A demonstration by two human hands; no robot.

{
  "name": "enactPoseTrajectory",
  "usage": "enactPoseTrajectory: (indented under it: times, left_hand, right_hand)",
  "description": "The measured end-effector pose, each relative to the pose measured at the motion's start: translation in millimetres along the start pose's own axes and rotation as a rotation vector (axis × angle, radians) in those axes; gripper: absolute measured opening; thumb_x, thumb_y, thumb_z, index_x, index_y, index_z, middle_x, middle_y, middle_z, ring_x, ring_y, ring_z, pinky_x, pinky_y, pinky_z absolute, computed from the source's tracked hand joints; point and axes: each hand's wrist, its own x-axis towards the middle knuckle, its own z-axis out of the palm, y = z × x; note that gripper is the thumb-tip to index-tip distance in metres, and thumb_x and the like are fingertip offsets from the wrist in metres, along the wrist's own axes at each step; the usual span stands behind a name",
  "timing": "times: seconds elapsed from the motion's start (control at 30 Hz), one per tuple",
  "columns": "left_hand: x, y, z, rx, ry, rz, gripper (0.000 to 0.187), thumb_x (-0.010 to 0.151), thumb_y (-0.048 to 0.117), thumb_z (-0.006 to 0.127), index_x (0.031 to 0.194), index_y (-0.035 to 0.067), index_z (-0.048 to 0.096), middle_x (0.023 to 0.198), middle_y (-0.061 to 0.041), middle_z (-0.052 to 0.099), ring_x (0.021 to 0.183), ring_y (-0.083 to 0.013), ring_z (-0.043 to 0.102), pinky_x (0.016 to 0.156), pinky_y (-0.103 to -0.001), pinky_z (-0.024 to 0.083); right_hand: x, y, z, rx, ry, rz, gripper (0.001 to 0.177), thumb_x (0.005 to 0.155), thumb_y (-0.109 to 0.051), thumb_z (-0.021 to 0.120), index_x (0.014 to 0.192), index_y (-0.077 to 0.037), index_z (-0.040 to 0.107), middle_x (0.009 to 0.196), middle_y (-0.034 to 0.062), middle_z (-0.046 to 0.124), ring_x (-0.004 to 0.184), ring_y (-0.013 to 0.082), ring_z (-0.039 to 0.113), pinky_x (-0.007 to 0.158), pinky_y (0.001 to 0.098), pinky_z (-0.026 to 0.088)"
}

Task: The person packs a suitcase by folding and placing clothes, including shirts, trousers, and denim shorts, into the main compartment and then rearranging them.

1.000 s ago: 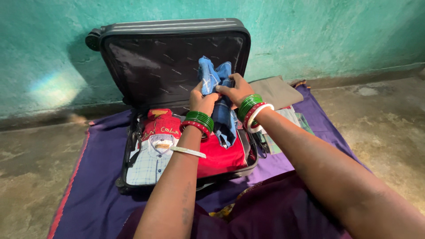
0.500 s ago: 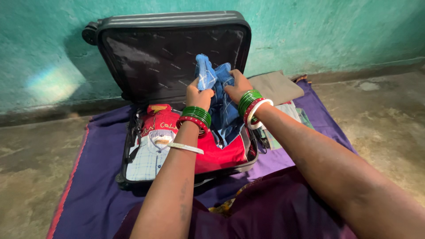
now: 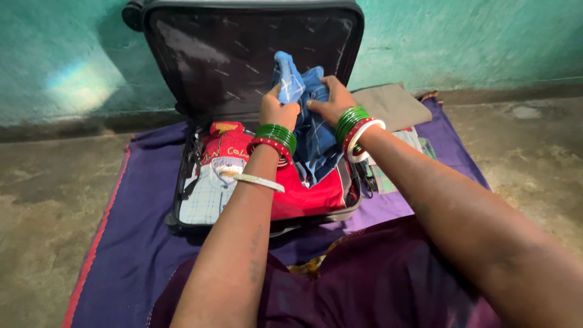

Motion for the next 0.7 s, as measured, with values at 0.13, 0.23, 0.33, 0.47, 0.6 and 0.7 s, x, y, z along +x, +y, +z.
enactPoseTrajectory:
  times: [0.13,0.23,0.33,0.47,0.6,0.7]
  left_hand:
    - [0.3,3.6,-1.7,-0.089,-0.043,-0.080,0.049,0.068,0.006,0.063,0.117,0.007,0.073,0.099,-0.017,0.080,0.096,-0.0293,0.079,0.088,-0.037,0.058]
    - [1.1,3.9,-2.5,-0.079,0.002,-0.072,0.053,0.066,0.003,0.065,0.118,0.006,0.074,0.104,-0.016,0.078,0.099,-0.0272,0.075,0.092,-0.034,0.053]
    - [5.9,0.0,-4.1,-0.111,0.024,-0.055,0.055,0.070,0.000,0.059,0.123,0.004,0.071,0.107,-0.017,0.077,0.102,-0.0253,0.075,0.095,-0.032,0.052]
    - [12.9,-5.9,-10.5,-0.279,-0.030,-0.092,0.056,0.069,-0.003,0.056,0.123,-0.002,0.069,0.105,-0.017,0.078,0.100,-0.0259,0.077,0.092,-0.033,0.056]
    - [15.4,-3.6,-15.6,-0.334,-0.002,-0.076,0.060,0.067,-0.007,0.054,0.126,-0.004,0.068,0.106,-0.017,0.077,0.099,-0.0249,0.076,0.092,-0.031,0.056]
    - [17.3,-0.2,-17.0,-0.358,-0.006,-0.063,0.060,0.067,-0.009,0.054,0.125,-0.005,0.068,0.106,-0.018,0.077,0.097,-0.0247,0.075,0.091,-0.031,0.056]
  right_hand:
    - [-0.5,4.5,-4.9,-0.081,0.012,-0.011,0.060,0.079,-0.013,0.079,0.133,-0.004,0.055,0.117,0.0170,0.072,0.107,0.0252,0.072,0.093,0.0371,0.055]
    - [2.3,11.7,-9.8,-0.154,0.030,-0.068,0.056,0.080,-0.009,0.079,0.131,-0.005,0.057,0.118,0.0172,0.072,0.111,0.0284,0.070,0.096,0.0385,0.052]
    - [2.3,17.6,-14.3,-0.190,0.049,-0.065,0.058,0.078,-0.007,0.078,0.132,-0.005,0.056,0.119,0.0197,0.070,0.113,0.0323,0.069,0.097,0.0402,0.052]
    - [-2.2,15.3,-20.3,-0.299,0.062,-0.053,0.057,0.083,-0.008,0.076,0.135,-0.007,0.054,0.121,0.0236,0.069,0.117,0.0399,0.065,0.099,0.0443,0.049]
    - [-4.5,7.1,-21.0,-0.340,0.049,-0.004,0.058,0.083,-0.008,0.075,0.136,-0.009,0.053,0.123,0.0239,0.067,0.118,0.0407,0.064,0.099,0.0457,0.049]
    - [-4.7,5.4,-23.6,-0.348,0.015,-0.037,0.058,0.084,-0.008,0.075,0.137,-0.008,0.051,0.123,0.0249,0.068,0.118,0.0412,0.064,0.100,0.0458,0.049]
